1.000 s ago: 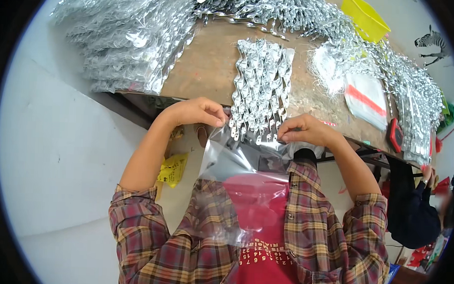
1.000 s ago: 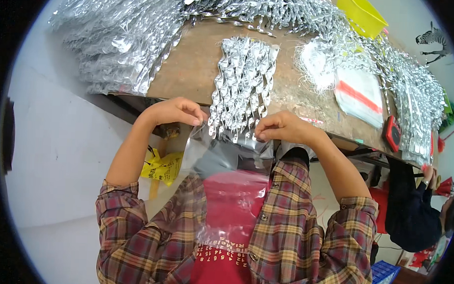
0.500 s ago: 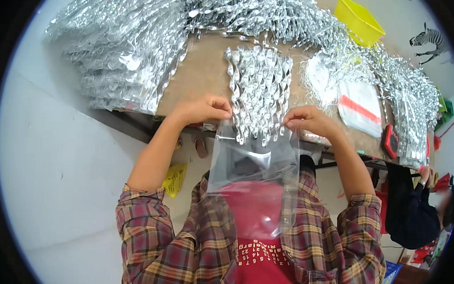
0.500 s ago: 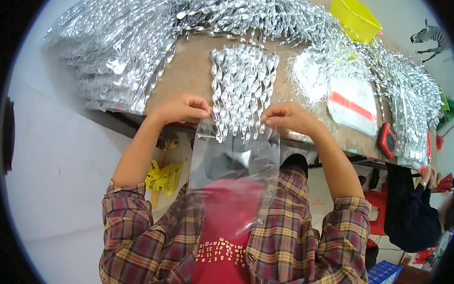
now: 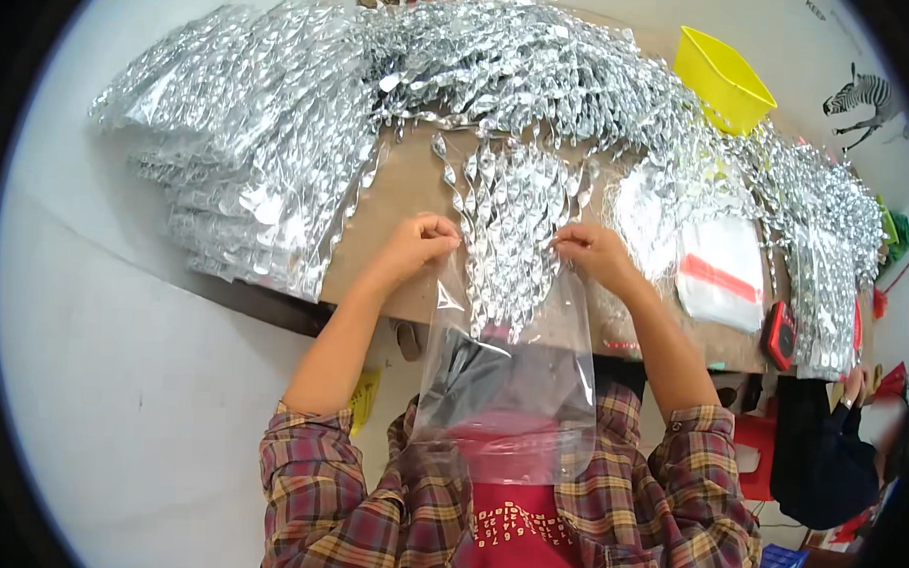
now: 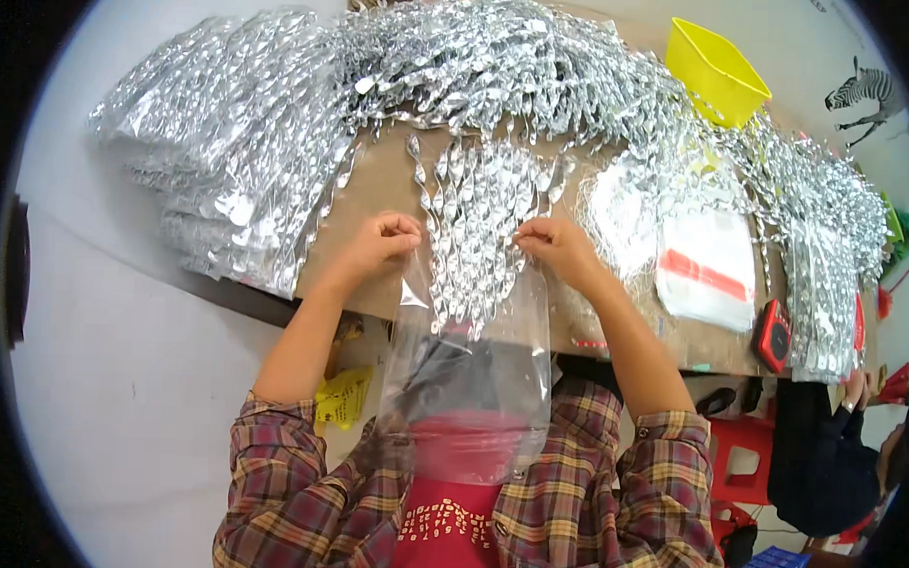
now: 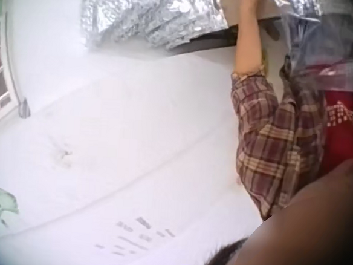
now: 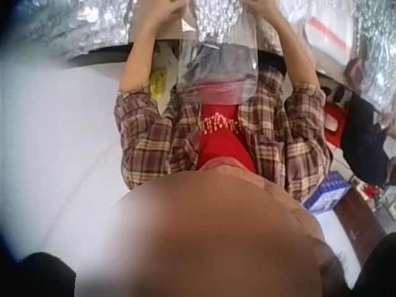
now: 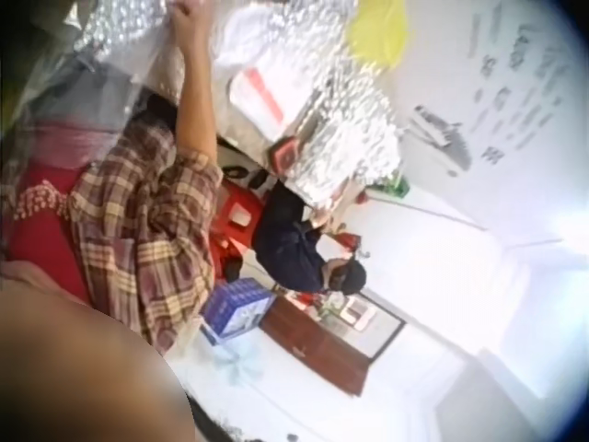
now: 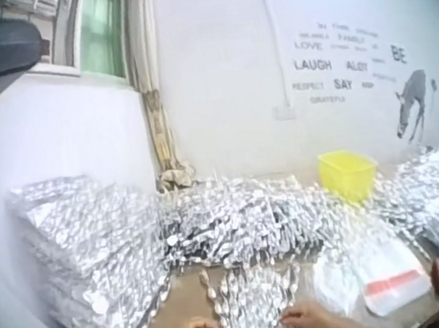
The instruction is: Organizing silver tinsel decorations and placing them into individual plastic bags for packaging.
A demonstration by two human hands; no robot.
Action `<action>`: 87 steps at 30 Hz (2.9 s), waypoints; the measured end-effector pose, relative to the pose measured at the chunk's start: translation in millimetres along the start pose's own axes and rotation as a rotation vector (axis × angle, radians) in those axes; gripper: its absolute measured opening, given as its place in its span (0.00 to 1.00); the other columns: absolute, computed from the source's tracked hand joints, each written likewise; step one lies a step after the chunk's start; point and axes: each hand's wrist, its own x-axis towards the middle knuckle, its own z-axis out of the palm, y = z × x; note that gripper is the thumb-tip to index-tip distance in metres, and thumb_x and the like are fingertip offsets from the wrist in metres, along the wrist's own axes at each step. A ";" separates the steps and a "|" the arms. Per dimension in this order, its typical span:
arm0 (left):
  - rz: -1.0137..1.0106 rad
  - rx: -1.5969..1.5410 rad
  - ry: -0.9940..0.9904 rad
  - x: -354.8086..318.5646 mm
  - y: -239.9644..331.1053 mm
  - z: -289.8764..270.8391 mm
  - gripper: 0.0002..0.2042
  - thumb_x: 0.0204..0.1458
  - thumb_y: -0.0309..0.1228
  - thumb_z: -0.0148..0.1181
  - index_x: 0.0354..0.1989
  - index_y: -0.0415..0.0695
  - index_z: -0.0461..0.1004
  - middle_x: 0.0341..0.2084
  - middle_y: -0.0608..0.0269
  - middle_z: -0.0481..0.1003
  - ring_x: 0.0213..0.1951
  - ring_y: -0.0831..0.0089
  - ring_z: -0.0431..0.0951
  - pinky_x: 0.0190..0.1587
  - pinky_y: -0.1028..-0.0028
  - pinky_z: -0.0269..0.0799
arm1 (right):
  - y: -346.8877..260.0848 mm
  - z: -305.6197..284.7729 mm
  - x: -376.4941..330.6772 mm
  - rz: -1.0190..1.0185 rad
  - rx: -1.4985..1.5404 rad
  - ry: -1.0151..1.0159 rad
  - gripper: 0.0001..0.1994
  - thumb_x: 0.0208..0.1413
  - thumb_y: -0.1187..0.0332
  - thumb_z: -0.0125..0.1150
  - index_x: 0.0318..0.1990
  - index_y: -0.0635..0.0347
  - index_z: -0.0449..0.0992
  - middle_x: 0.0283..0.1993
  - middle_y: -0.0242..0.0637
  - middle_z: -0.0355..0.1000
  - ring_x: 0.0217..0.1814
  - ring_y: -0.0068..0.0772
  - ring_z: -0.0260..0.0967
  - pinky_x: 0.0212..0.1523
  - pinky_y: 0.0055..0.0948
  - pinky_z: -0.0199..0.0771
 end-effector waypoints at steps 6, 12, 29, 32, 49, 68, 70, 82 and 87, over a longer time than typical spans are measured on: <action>-0.166 -0.025 -0.074 35.5 1.5 -6.8 0.09 0.49 0.33 0.61 0.33 0.41 0.73 0.27 0.68 0.72 0.28 0.82 0.69 0.32 0.80 0.66 | 16.1 -1.4 14.5 -0.063 -0.028 0.013 0.06 0.52 0.71 0.59 0.36 0.61 0.77 0.26 0.27 0.71 0.26 0.16 0.65 0.27 0.18 0.65; -0.041 0.170 0.422 89.9 -6.6 -9.2 0.17 0.47 0.37 0.62 0.39 0.38 0.69 0.25 0.64 0.72 0.24 0.78 0.71 0.25 0.77 0.66 | 4.5 2.5 13.8 -0.135 -0.037 0.029 0.05 0.51 0.73 0.59 0.35 0.61 0.77 0.30 0.30 0.72 0.28 0.17 0.66 0.28 0.19 0.66; 0.125 0.418 0.268 78.9 -16.7 5.8 0.17 0.50 0.33 0.58 0.46 0.35 0.70 0.29 0.64 0.72 0.32 0.76 0.71 0.36 0.78 0.68 | 26.4 -31.7 41.7 -0.146 -0.015 0.232 0.11 0.51 0.65 0.59 0.38 0.61 0.76 0.37 0.34 0.73 0.41 0.28 0.69 0.44 0.28 0.66; 0.355 0.438 0.425 107.4 -33.3 5.9 0.20 0.50 0.38 0.56 0.48 0.38 0.70 0.40 0.51 0.74 0.42 0.58 0.73 0.45 0.69 0.67 | 43.4 -37.5 79.5 -0.205 -0.165 0.500 0.14 0.52 0.63 0.56 0.42 0.62 0.75 0.38 0.39 0.73 0.43 0.35 0.69 0.47 0.32 0.65; 0.247 0.300 -0.025 152.4 -16.6 17.0 0.13 0.54 0.36 0.55 0.32 0.37 0.76 0.24 0.66 0.72 0.31 0.78 0.69 0.34 0.75 0.65 | 32.8 -18.7 82.7 -0.280 -0.308 0.176 0.16 0.58 0.62 0.47 0.41 0.66 0.75 0.34 0.48 0.73 0.36 0.43 0.69 0.39 0.34 0.67; 0.264 0.461 -0.030 138.1 -8.3 20.9 0.16 0.51 0.44 0.52 0.32 0.45 0.78 0.23 0.52 0.75 0.28 0.58 0.76 0.34 0.64 0.69 | 29.5 -17.5 141.8 -0.370 -0.475 0.250 0.14 0.56 0.59 0.52 0.40 0.60 0.76 0.41 0.43 0.72 0.43 0.46 0.68 0.45 0.37 0.67; 0.223 0.483 -0.033 136.1 -11.5 15.9 0.16 0.51 0.45 0.53 0.33 0.44 0.78 0.22 0.52 0.75 0.26 0.59 0.74 0.33 0.65 0.68 | 15.4 -3.3 127.9 -0.305 -0.249 0.143 0.15 0.58 0.59 0.50 0.39 0.63 0.75 0.38 0.46 0.73 0.41 0.47 0.69 0.44 0.36 0.67; 0.364 0.332 0.195 75.2 -16.5 5.5 0.16 0.55 0.36 0.51 0.48 0.38 0.72 0.39 0.58 0.75 0.43 0.72 0.73 0.49 0.76 0.65 | 33.1 -25.4 78.2 -0.023 -0.061 0.102 0.23 0.62 0.54 0.40 0.53 0.63 0.71 0.50 0.37 0.71 0.47 0.29 0.67 0.46 0.28 0.67; 0.118 0.165 0.043 60.0 1.5 21.6 0.17 0.55 0.37 0.52 0.49 0.38 0.71 0.41 0.59 0.75 0.42 0.74 0.72 0.46 0.76 0.66 | 12.6 -2.5 48.0 -0.015 0.060 0.080 0.21 0.62 0.57 0.40 0.55 0.62 0.69 0.54 0.41 0.69 0.57 0.33 0.63 0.59 0.30 0.57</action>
